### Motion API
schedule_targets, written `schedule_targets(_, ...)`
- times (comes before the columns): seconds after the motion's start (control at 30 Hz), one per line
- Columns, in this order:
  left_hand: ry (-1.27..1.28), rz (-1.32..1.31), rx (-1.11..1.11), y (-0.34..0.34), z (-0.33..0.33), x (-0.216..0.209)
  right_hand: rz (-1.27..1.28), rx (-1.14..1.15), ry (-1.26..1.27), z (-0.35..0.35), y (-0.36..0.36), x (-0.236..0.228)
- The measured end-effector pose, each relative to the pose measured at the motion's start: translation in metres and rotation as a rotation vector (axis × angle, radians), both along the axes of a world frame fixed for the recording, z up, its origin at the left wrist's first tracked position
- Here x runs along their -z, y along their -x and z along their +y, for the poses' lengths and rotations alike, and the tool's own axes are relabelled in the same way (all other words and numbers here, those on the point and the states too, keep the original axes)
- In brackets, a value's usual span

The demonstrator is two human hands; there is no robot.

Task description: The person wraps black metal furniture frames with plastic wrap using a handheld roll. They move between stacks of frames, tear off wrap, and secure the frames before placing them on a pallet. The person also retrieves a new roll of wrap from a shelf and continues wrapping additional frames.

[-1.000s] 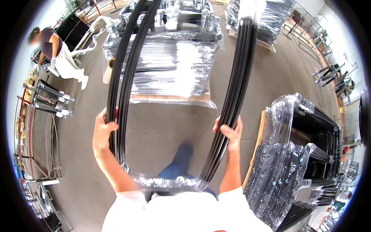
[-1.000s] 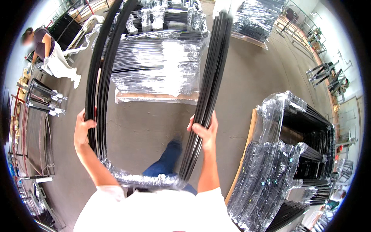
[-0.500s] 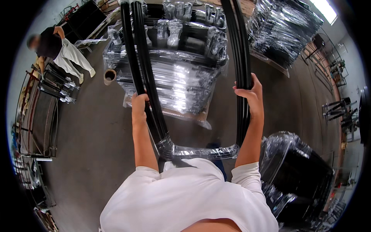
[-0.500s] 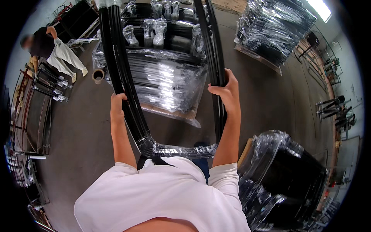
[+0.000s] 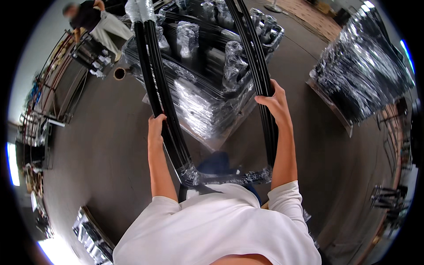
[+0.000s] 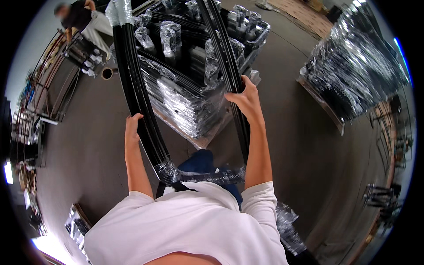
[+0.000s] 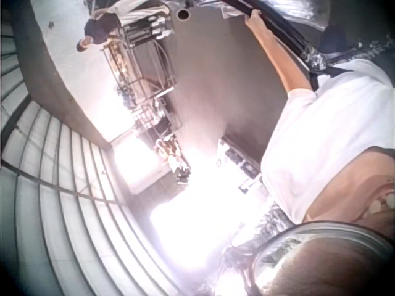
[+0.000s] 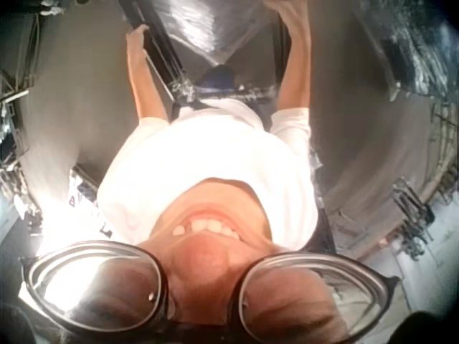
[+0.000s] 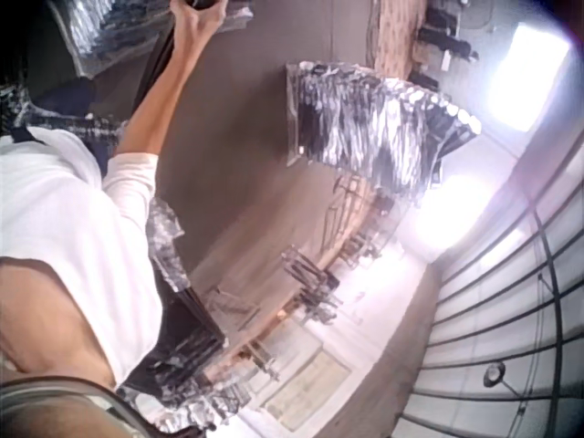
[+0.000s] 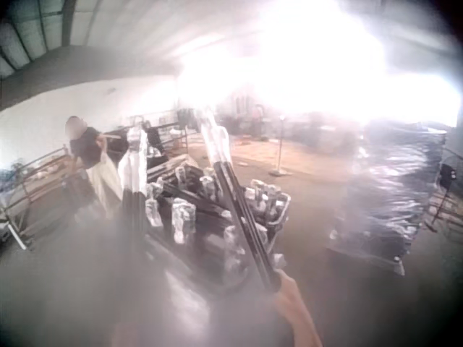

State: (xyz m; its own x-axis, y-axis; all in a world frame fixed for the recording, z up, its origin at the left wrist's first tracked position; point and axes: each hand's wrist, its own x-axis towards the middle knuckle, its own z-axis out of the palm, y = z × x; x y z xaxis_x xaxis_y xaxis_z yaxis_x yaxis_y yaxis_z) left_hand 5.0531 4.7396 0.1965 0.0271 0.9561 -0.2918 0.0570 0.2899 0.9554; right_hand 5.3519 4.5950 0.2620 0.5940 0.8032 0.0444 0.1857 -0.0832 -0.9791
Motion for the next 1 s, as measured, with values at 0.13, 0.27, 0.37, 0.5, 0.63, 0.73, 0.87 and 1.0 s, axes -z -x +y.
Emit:
schedule_targets(0.13,0.065,0.027,-0.052,-0.042,-0.001,0.017,-0.014,-0.078,0.082,0.021,-0.062,0.011)
schedule_targets(0.27,0.047,0.000,-0.147,-0.096,0.003,0.035,-0.019,-0.155,0.144,0.063,-0.120,0.019)
schedule_targets(0.37,0.035,0.072,-0.242,-0.135,0.014,0.046,-0.006,-0.219,0.110,0.100,-0.163,0.033)
schedule_targets(0.5,0.032,0.121,-0.306,-0.166,0.034,0.053,0.017,-0.312,0.120,0.149,-0.194,0.036)
schedule_targets(0.63,0.073,0.177,-0.352,-0.181,0.050,0.063,0.132,-0.400,0.129,0.194,-0.221,0.053)
schedule_targets(0.73,0.139,0.201,-0.441,-0.200,0.054,0.064,0.098,-0.496,0.186,0.229,-0.241,0.068)
schedule_targets(0.87,0.178,0.249,-0.532,-0.231,0.064,0.061,0.156,-0.546,0.289,0.271,-0.264,0.086)
schedule_targets(1.0,0.114,0.434,-0.586,-0.237,0.077,0.080,0.240,-0.644,0.360,0.316,-0.281,0.105)
